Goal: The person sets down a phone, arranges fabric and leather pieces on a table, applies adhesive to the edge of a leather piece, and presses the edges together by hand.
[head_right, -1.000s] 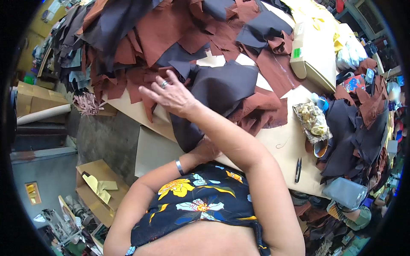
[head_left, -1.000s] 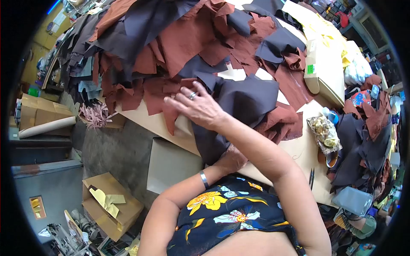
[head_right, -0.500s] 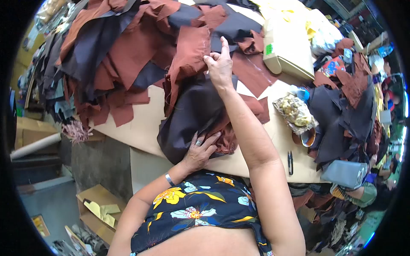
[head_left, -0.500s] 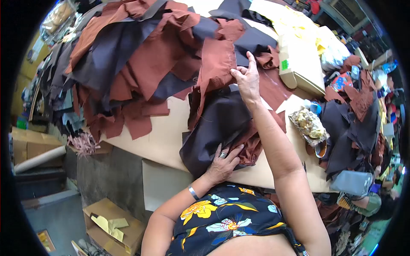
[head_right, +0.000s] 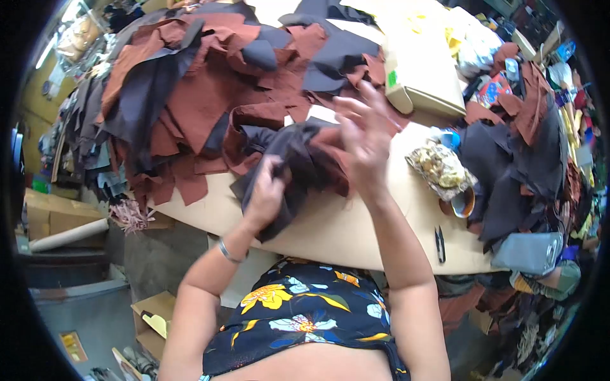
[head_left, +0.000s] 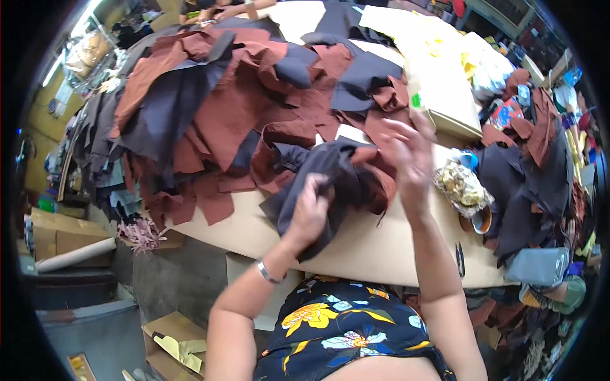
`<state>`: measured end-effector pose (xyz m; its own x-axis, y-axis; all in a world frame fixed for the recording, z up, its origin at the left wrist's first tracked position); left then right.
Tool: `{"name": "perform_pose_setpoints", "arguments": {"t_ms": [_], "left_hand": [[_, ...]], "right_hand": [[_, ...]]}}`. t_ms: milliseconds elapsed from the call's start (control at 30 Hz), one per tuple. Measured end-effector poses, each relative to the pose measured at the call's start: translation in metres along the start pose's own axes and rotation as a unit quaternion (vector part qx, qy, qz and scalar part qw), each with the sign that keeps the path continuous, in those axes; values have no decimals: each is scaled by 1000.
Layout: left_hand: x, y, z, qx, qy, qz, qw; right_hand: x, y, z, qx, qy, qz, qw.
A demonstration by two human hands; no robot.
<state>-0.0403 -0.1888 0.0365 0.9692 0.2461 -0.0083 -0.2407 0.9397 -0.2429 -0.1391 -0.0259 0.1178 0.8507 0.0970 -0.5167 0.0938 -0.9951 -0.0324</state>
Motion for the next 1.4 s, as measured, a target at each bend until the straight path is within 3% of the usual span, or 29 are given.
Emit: {"name": "perform_pose_setpoints", "arguments": {"t_ms": [67, 100, 133, 167, 200, 267, 300, 400, 533, 733, 833, 1033, 1133, 1267, 1400], "left_hand": [[-49, -32, 23, 88, 54, 70, 992], [-83, -63, 24, 48, 89, 107, 989], [-89, -74, 86, 120, 117, 124, 978], [-107, -101, 118, 41, 210, 167, 963], [-114, -126, 155, -16, 233, 225, 946], [-166, -213, 184, 3, 69, 364, 929], [-140, -211, 232, 96, 168, 392, 900], [-144, -269, 283, 31, 229, 383, 894], [-194, -322, 245, -135, 215, 343, 904], [-279, -371, 77, -404, 137, 223, 876], [-296, -374, 8, -468, 106, 177, 859], [-310, -375, -59, -524, 110, 132, 834], [-315, -365, -70, -528, 142, 127, 827], [-248, -285, 41, -632, 88, 216, 739], [-207, -224, 80, -588, 314, 255, 700]], "right_hand": [[12, -27, -32, -63, -40, 38, 997], [18, -37, -39, -62, -45, 51, 996], [25, -47, -44, -60, -49, 66, 995], [33, -54, -41, -60, -21, 65, 996], [42, -62, -34, -57, 7, 66, 996], [60, -73, -18, -54, 62, 58, 995], [71, -78, -7, -53, 90, 49, 993], [104, -89, 19, 10, 165, 32, 986], [135, -98, 35, 120, 194, -9, 974], [151, -86, 47, 163, 230, -33, 959], [154, -78, 45, 224, 162, -56, 959], [165, -87, 45, 274, 149, -81, 947], [167, -99, 39, 295, 149, -58, 942], [154, -125, 16, 305, 135, -13, 943], [142, -167, 5, 324, 131, 57, 935]]}}
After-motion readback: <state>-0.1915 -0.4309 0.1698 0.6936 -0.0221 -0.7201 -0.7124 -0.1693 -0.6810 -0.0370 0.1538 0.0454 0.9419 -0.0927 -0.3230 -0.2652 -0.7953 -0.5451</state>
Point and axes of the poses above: each hand's wrist, its own x-axis away from the middle knuckle, its own y-axis out of the palm, z = x × y, the point moved 5 cm from there along -x, towards the middle knuckle, and after that the axes turned 3 degrees about z, right-handed, at the moved point
